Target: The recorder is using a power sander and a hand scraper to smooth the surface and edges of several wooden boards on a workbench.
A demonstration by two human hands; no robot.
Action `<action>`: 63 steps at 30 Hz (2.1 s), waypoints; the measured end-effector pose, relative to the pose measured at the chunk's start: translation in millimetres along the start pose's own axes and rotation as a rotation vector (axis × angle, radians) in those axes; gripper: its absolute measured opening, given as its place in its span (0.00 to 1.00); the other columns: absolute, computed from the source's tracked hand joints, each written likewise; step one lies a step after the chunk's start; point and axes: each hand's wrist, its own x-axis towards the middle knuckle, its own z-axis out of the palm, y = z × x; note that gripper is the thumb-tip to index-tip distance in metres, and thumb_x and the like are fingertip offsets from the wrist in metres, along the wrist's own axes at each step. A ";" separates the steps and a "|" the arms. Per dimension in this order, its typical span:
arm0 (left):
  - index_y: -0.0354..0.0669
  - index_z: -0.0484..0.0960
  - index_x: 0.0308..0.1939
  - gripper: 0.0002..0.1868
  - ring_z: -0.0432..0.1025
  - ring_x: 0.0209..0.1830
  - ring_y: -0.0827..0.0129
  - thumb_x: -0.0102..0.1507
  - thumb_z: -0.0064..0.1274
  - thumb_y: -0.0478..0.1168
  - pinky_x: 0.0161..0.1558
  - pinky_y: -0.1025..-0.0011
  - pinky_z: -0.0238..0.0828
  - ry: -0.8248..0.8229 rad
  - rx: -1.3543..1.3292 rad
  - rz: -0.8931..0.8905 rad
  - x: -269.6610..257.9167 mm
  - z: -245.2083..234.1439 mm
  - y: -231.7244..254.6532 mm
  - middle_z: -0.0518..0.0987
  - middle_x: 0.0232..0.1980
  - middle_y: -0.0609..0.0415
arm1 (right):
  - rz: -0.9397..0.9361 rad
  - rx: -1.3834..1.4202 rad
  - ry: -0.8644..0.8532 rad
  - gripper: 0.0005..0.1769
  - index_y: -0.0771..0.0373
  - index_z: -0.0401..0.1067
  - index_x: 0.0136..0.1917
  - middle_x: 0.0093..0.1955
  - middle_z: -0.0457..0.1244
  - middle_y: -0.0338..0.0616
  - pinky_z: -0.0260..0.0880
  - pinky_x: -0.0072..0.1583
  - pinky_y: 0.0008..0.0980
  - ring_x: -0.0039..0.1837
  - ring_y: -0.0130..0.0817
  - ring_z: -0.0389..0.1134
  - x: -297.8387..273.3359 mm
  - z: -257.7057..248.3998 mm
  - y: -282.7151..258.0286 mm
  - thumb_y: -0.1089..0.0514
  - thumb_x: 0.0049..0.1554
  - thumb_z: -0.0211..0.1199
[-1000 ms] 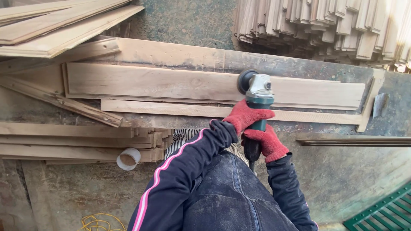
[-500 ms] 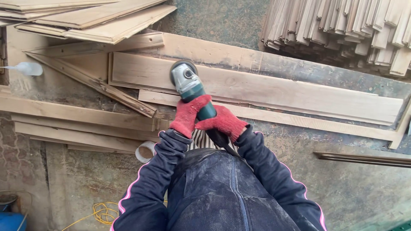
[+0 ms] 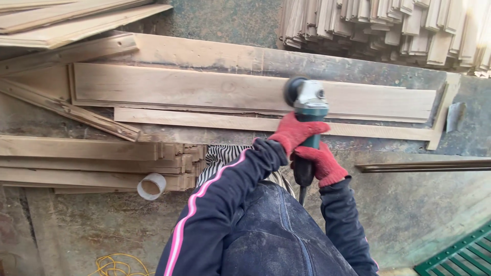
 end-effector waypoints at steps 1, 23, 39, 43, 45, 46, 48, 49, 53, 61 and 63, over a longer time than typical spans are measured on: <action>0.36 0.81 0.51 0.35 0.79 0.46 0.50 0.41 0.77 0.40 0.47 0.53 0.81 -0.038 0.092 -0.023 -4.4 16.3 -1.5 0.82 0.42 0.41 | 0.007 0.048 0.048 0.23 0.60 0.79 0.45 0.38 0.69 0.46 0.73 0.49 0.40 0.41 0.41 0.72 -2.4 -13.3 0.5 0.59 0.34 0.79; 0.37 0.83 0.49 0.33 0.82 0.40 0.55 0.42 0.81 0.37 0.46 0.56 0.81 0.338 -0.031 0.033 -55.5 -162.8 20.0 0.83 0.38 0.44 | -0.027 -0.368 -0.295 0.35 0.59 0.79 0.49 0.39 0.68 0.49 0.71 0.52 0.40 0.47 0.44 0.73 10.2 131.2 15.0 0.50 0.27 0.87; 0.37 0.83 0.50 0.36 0.80 0.44 0.53 0.39 0.79 0.42 0.48 0.55 0.80 0.025 0.184 0.015 -28.1 -67.5 10.6 0.83 0.40 0.42 | -0.024 0.030 0.016 0.26 0.59 0.81 0.44 0.37 0.70 0.45 0.72 0.48 0.36 0.42 0.37 0.72 2.2 61.8 29.2 0.58 0.30 0.82; 0.40 0.84 0.48 0.33 0.81 0.40 0.59 0.42 0.82 0.40 0.43 0.57 0.82 0.158 0.133 0.021 -30.0 -96.2 -1.9 0.84 0.38 0.45 | -0.026 -0.147 -0.123 0.32 0.58 0.81 0.47 0.39 0.70 0.47 0.72 0.51 0.39 0.46 0.41 0.73 17.0 63.2 35.9 0.55 0.27 0.86; 0.39 0.83 0.51 0.35 0.80 0.43 0.58 0.42 0.83 0.40 0.45 0.54 0.82 0.203 0.131 0.022 -30.9 -94.8 -2.7 0.83 0.41 0.42 | -0.012 -0.233 -0.177 0.34 0.56 0.81 0.48 0.39 0.70 0.47 0.72 0.51 0.39 0.47 0.42 0.73 21.9 56.2 33.7 0.53 0.26 0.87; 0.37 0.83 0.51 0.35 0.80 0.43 0.57 0.43 0.82 0.39 0.44 0.54 0.82 0.200 0.149 0.018 -26.9 -89.8 -3.8 0.83 0.41 0.42 | -0.015 -0.236 -0.169 0.34 0.56 0.81 0.48 0.39 0.70 0.47 0.72 0.51 0.39 0.47 0.42 0.73 25.2 50.3 34.9 0.52 0.26 0.87; 0.36 0.82 0.51 0.35 0.81 0.43 0.56 0.43 0.82 0.39 0.44 0.54 0.82 0.198 0.165 0.011 -8.2 -74.7 -16.4 0.83 0.41 0.42 | -0.015 -0.240 -0.160 0.34 0.56 0.80 0.48 0.39 0.70 0.48 0.73 0.51 0.39 0.47 0.43 0.73 24.8 35.3 35.7 0.51 0.27 0.87; 0.38 0.81 0.52 0.35 0.81 0.41 0.53 0.44 0.81 0.37 0.39 0.50 0.83 0.132 0.094 -0.022 7.6 -63.9 -27.1 0.83 0.41 0.43 | -0.019 -0.175 -0.101 0.33 0.57 0.80 0.48 0.39 0.69 0.48 0.72 0.51 0.41 0.46 0.43 0.73 21.8 25.9 34.5 0.52 0.28 0.86; 0.38 0.82 0.49 0.34 0.81 0.38 0.53 0.42 0.80 0.38 0.36 0.50 0.86 -0.087 0.188 -0.038 16.7 10.2 -29.7 0.82 0.38 0.44 | -0.009 0.112 0.113 0.27 0.57 0.79 0.45 0.37 0.69 0.43 0.72 0.50 0.35 0.43 0.36 0.71 -11.9 -12.7 7.9 0.58 0.30 0.83; 0.38 0.80 0.49 0.39 0.79 0.50 0.50 0.37 0.78 0.44 0.58 0.56 0.77 -0.193 0.437 -0.103 12.9 73.7 -22.5 0.83 0.41 0.45 | 0.002 0.384 0.261 0.19 0.61 0.79 0.44 0.38 0.69 0.50 0.75 0.48 0.40 0.41 0.45 0.74 5.0 -64.7 38.8 0.63 0.37 0.76; 0.39 0.80 0.49 0.40 0.79 0.51 0.51 0.36 0.79 0.46 0.61 0.57 0.76 -0.191 0.471 -0.098 8.7 62.5 -16.4 0.84 0.42 0.46 | 0.007 0.386 0.248 0.18 0.61 0.79 0.43 0.38 0.69 0.50 0.75 0.47 0.40 0.41 0.45 0.75 -5.9 -45.6 22.4 0.63 0.37 0.76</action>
